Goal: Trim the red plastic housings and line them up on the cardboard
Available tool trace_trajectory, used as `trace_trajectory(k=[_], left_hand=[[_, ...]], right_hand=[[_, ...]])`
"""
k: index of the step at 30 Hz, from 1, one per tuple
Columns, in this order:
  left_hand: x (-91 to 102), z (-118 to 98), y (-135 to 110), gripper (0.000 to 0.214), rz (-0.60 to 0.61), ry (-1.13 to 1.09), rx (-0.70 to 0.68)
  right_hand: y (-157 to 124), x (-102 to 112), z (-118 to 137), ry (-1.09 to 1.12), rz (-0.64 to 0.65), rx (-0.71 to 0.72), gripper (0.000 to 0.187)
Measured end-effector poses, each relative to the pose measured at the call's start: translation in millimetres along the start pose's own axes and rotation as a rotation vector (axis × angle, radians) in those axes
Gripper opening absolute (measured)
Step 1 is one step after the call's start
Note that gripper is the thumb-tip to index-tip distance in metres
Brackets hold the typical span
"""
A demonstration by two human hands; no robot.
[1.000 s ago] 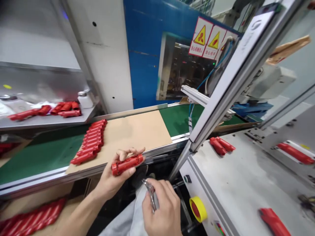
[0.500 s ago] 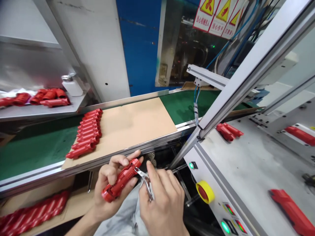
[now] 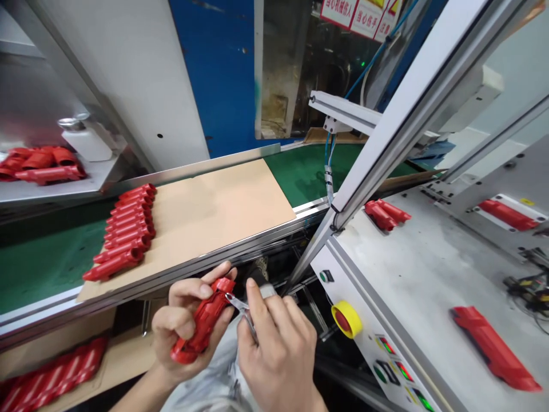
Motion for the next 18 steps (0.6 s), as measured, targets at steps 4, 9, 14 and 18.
trace_trajectory(k=[4, 9, 14, 18], left_hand=[[-1.4, 2, 2, 0.043, -0.004, 0.015, 0.011], [-1.6, 10, 1, 0.041, 0.003, -0.065, 0.090], [-2.8, 22, -5, 0.037, 0.017, -0.165, 0.226], [-1.8, 26, -8, 0.036, -0.012, -0.229, 0.286]], right_hand=[[-2, -3, -5, 0.004, -0.004, -0.003, 0.050], [-5, -3, -13, -0.005, -0.008, 0.016, 0.048], [-9, -6, -21, 0.043, -0.005, 0.045, 0.047], [-11, -10, -26, 0.100, -0.019, 0.050, 0.051]])
Point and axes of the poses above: each hand's wrist, its own y-axis towards the middle knuckle, its own x-axis out of the back of the hand, z = x × y, the point moved 8 cm from there along y, towards the middle knuckle, and after that the axes turned 2 degrees about y, right-handed, at the moved point
